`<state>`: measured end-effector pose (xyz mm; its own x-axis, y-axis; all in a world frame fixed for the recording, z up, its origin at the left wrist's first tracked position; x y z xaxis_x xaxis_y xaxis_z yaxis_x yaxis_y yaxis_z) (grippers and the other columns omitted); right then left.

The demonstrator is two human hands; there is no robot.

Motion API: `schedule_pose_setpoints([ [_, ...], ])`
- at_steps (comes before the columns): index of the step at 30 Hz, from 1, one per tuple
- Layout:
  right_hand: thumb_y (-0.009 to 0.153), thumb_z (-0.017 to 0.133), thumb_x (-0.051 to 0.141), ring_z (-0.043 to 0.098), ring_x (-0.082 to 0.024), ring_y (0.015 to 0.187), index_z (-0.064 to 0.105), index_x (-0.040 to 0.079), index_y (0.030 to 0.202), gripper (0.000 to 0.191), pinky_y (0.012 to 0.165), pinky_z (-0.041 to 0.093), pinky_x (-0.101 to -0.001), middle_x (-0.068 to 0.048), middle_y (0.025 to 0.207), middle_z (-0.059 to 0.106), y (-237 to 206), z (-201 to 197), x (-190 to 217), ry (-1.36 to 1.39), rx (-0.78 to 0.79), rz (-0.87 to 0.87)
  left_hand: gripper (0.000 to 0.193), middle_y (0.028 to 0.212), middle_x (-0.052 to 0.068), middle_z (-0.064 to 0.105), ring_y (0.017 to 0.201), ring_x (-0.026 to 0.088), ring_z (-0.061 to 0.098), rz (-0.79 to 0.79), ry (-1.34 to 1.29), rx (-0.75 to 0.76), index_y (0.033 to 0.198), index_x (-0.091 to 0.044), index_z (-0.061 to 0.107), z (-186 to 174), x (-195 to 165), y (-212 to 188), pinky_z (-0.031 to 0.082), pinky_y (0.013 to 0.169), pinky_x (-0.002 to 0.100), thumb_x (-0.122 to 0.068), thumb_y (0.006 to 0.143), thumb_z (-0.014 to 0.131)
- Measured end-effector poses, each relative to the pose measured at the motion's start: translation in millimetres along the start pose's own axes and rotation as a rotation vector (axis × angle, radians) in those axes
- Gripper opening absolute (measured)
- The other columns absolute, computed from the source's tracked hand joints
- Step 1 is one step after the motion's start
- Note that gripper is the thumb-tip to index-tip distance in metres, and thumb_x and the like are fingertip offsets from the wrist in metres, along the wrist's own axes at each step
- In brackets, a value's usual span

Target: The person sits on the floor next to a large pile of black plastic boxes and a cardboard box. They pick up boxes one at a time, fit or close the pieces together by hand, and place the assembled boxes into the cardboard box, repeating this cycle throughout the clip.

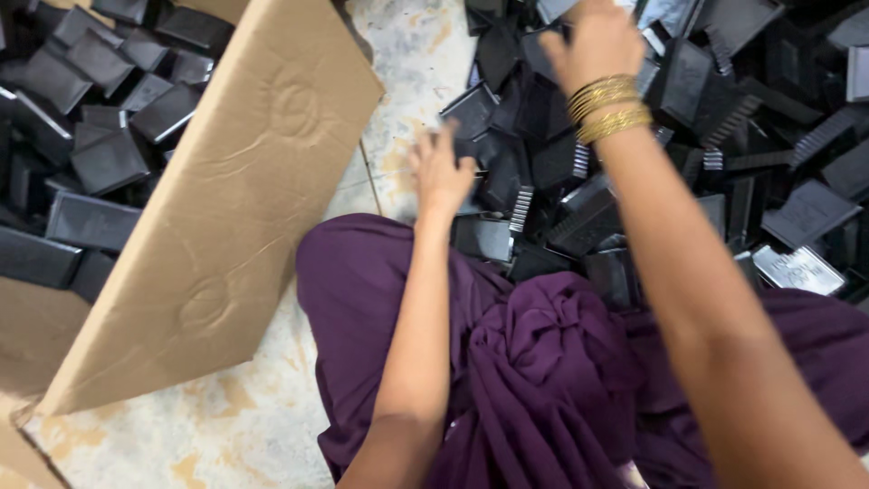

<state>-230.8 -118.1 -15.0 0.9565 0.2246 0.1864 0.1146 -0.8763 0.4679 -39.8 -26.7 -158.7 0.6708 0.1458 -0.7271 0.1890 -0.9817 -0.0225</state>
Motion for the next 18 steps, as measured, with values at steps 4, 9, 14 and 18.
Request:
schedule_pose_setpoints([
  [4,0.077,0.082,0.051,0.07,-0.034,0.086,0.074,0.004,0.092,0.05,0.081,0.054,-0.0537,-0.017,0.09,0.072,10,18,-24,-0.494,0.07,-0.061,0.066,0.15,0.022,0.04,0.138,0.047,0.038,-0.016,0.033,0.1,0.141,-0.025,0.055,-6,-6,-7,0.039,0.109,0.057,-0.038,0.08,0.077],
  [9,0.086,0.078,0.028,0.068,-0.033,0.088,0.073,0.002,0.092,0.027,0.082,0.055,-0.0494,-0.017,0.093,0.069,9,19,-48,-0.012,0.127,-0.038,0.084,0.138,0.029,0.039,0.125,0.053,0.042,-0.081,-0.014,0.147,0.144,-0.025,0.052,-14,-4,-12,0.041,0.107,0.054,-0.047,0.069,0.081],
  [14,0.11,0.064,0.008,0.065,-0.013,0.091,0.061,0.003,0.109,0.006,0.085,0.062,-0.0327,-0.001,0.101,0.064,-39,-29,-88,1.18,0.163,0.268,0.084,0.133,0.029,0.042,0.12,0.051,0.048,-0.157,-0.129,0.034,0.149,-0.022,0.047,-10,-4,-6,0.042,0.108,0.054,-0.052,0.075,0.07],
  [18,0.098,0.057,0.001,0.061,-0.01,0.078,0.048,0.01,0.122,0.027,0.069,0.064,-0.031,-0.008,0.101,0.056,-111,-75,-108,1.213,0.228,0.427,0.066,0.144,0.031,0.051,0.126,0.058,0.037,0.3,-0.4,-0.157,0.154,-0.011,0.046,-21,-12,3,0.032,0.102,0.066,-0.042,0.098,0.06],
])
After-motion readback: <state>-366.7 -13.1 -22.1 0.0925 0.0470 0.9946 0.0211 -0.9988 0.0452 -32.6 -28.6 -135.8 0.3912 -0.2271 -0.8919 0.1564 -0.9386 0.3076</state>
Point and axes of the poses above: each hand's wrist, its own y-axis towards the middle knuckle, its own z-axis out of the palm, x = y × z, the point moved 1 cm from there along y, towards the middle knuckle
